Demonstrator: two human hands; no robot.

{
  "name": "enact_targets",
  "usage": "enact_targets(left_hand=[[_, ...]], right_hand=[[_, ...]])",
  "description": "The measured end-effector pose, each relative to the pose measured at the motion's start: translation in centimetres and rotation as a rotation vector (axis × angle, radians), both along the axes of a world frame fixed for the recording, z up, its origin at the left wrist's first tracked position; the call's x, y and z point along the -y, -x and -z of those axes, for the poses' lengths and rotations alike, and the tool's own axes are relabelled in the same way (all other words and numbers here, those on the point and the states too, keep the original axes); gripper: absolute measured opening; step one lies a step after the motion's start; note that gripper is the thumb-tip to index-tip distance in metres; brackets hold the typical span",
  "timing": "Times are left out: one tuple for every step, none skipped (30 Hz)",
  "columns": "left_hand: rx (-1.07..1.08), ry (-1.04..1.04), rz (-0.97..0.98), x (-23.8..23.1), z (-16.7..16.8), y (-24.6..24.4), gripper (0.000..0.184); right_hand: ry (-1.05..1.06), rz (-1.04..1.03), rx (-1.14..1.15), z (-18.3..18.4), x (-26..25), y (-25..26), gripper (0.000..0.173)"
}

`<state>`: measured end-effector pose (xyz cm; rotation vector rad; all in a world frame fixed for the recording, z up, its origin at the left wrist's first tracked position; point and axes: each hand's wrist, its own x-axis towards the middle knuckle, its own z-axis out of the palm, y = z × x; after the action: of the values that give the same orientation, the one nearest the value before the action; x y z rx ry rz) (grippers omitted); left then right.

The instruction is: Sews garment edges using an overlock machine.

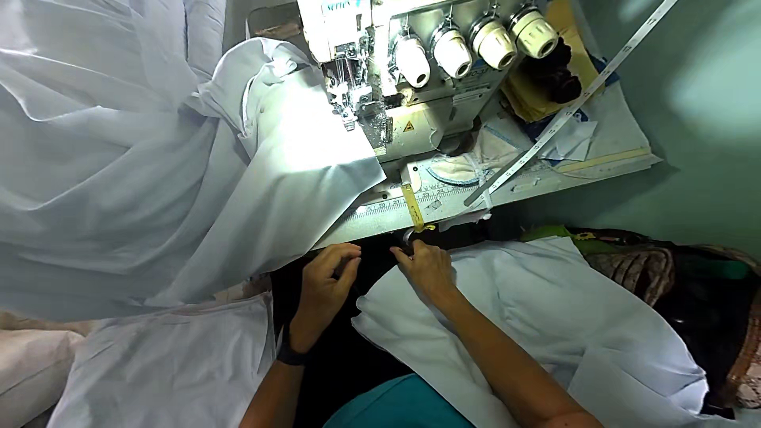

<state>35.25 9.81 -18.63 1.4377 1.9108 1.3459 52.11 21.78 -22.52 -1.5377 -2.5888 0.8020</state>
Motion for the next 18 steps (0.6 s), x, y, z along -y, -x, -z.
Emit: enact_targets(left_hand=[[0.014, 0.012, -0.002, -0.1, 0.3, -0.5, 0.018], [0.029, 0.027, 0.001, -0.2, 0.7, -0.9, 0.017], [0.046, 0.051, 0.010, -0.4, 1.0, -1.1, 0.017], [0.062, 0.082, 0.019, -0.5, 1.3, -1.3, 0.017], [0.079, 0.115, 0.026, -0.6, 1.6, -1.5, 0.017], [0.104, 0.148, 0.034, -0.7, 1.8, -1.6, 0.017], [0.142, 0.177, 0.041, -0.9, 2.0, -1.8, 0.017], [0.185, 0.205, 0.046, -1.0, 2.3, -1.9, 0.018], [0.218, 0.226, 0.047, -1.1, 2.8, -2.2, 0.018], [0.242, 0.232, 0.043, -1.3, 3.2, -2.5, 0.019], [0.260, 0.222, 0.039, -1.5, 3.7, -2.9, 0.022], [0.285, 0.203, 0.038, -1.7, 4.1, -3.4, 0.029], [0.317, 0.180, 0.037, -1.9, 4.3, -4.0, 0.040], [0.347, 0.162, 0.026, -2.2, 4.2, -4.6, 0.049], [0.372, 0.143, 0.005, -2.5, 4.1, -5.1, 0.053], [0.374, 0.140, -0.020, -2.8, 4.0, -5.5, 0.052], [0.340, 0.149, -0.044, -3.0, 4.0, -5.7, 0.046], [0.266, 0.161, -0.054, -3.2, 3.9, -5.7, 0.037]], right_hand=[[-0.077, -0.001, 0.001, 0.4, 0.1, 0.2, 0.052], [-0.105, -0.002, 0.027, 0.4, 0.1, 0.3, 0.049], [-0.079, -0.003, 0.085, 0.0, -0.1, 0.5, 0.046], [-0.030, -0.003, 0.147, -0.6, -0.2, 0.6, 0.044], [-0.015, -0.007, 0.177, -0.9, -0.4, 0.5, 0.043], [-0.053, -0.015, 0.144, -0.8, -0.3, 0.3, 0.042], [-0.128, -0.032, 0.033, -0.1, -0.3, -0.1, 0.037], [-0.164, -0.049, -0.111, 0.6, -0.3, -0.3, 0.031], [-0.148, -0.052, -0.244, 1.2, -0.4, -0.3, 0.025], [-0.051, -0.028, -0.332, 1.2, -0.5, -0.1, 0.024], [0.118, 0.019, -0.391, 0.7, -0.6, 0.2, 0.027], [0.325, 0.077, -0.444, -0.2, -0.8, 0.5, 0.029], [0.494, 0.124, -0.511, -1.0, -0.9, 0.8, 0.029], [0.594, 0.142, -0.560, -1.5, -0.9, 1.0, 0.029], [0.609, 0.127, -0.567, -1.7, -0.9, 1.0, 0.030], [0.573, 0.097, -0.551, -1.9, -0.9, 1.0, 0.030], [0.520, 0.071, -0.536, -2.0, -1.0, 0.7, 0.029], [0.468, 0.053, -0.529, -2.2, -1.0, 0.4, 0.027]])
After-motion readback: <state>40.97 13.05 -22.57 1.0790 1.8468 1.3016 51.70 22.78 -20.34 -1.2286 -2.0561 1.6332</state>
